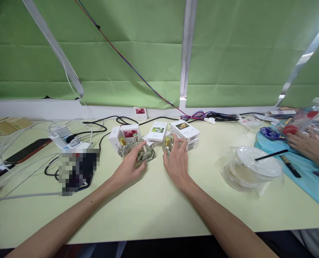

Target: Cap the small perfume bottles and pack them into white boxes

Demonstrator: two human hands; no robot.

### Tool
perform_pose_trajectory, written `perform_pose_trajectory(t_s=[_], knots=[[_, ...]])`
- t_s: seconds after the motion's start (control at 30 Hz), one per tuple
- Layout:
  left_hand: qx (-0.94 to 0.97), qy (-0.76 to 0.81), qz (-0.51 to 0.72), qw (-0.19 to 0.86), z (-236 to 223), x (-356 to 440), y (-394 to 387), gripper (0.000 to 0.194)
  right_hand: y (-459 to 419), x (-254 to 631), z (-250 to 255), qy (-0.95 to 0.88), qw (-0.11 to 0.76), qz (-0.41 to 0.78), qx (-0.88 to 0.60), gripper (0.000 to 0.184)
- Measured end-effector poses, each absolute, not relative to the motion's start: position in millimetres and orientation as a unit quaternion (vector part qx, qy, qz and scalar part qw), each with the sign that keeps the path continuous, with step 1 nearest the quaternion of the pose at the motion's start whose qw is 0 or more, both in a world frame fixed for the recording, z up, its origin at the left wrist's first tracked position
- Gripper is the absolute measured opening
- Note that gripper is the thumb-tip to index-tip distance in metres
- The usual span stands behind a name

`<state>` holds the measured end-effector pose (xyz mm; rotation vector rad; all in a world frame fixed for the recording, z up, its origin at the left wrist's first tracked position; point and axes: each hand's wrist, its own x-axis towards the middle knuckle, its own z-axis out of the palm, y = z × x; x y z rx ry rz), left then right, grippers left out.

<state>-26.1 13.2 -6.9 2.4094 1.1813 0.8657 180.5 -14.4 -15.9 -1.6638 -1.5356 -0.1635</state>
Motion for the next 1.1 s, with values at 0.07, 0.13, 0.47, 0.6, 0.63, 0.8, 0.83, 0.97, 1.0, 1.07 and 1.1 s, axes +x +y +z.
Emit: perform_pose_trajectory(t_s=[0.07,0.13,0.47,0.6,0.63,0.8,0.83,0.97,1.0,1.07,1.1], knots=[[0.843,0.414,0.304,0.158,-6,-26,13,0.074,-16,180,-15,-0.61,0.411,-0.042,-0.677,0.066],[0.843,0.416,0.303,0.157,-5,-25,11,0.074,-17,179,-13,-0.607,0.404,-0.027,-0.684,0.066],[0.839,0.436,0.29,0.152,-3,-22,6,0.074,-16,178,-11,-0.607,0.405,0.002,-0.684,0.061],[0.835,0.444,0.286,0.156,-3,-22,5,0.077,-15,180,-13,-0.61,0.415,0.009,-0.675,0.061],[0.834,0.445,0.286,0.159,-3,-22,5,0.078,-14,180,-14,-0.612,0.419,0.01,-0.671,0.061],[0.837,0.437,0.284,0.168,-2,-21,4,0.085,-14,182,-16,-0.615,0.429,0.016,-0.662,0.063],[0.839,0.431,0.285,0.169,-2,-21,3,0.085,-14,181,-16,-0.614,0.427,0.016,-0.664,0.062],[0.841,0.422,0.289,0.176,-4,-21,3,0.082,-15,180,-15,-0.609,0.415,0.015,-0.675,0.063],[0.838,0.426,0.291,0.179,-5,-21,3,0.081,-15,180,-14,-0.608,0.413,0.016,-0.678,0.063],[0.83,0.436,0.294,0.185,-7,-21,2,0.079,-16,180,-13,-0.606,0.411,0.024,-0.681,0.063],[0.827,0.44,0.295,0.189,-8,-21,2,0.078,-16,180,-13,-0.605,0.411,0.029,-0.681,0.063]])
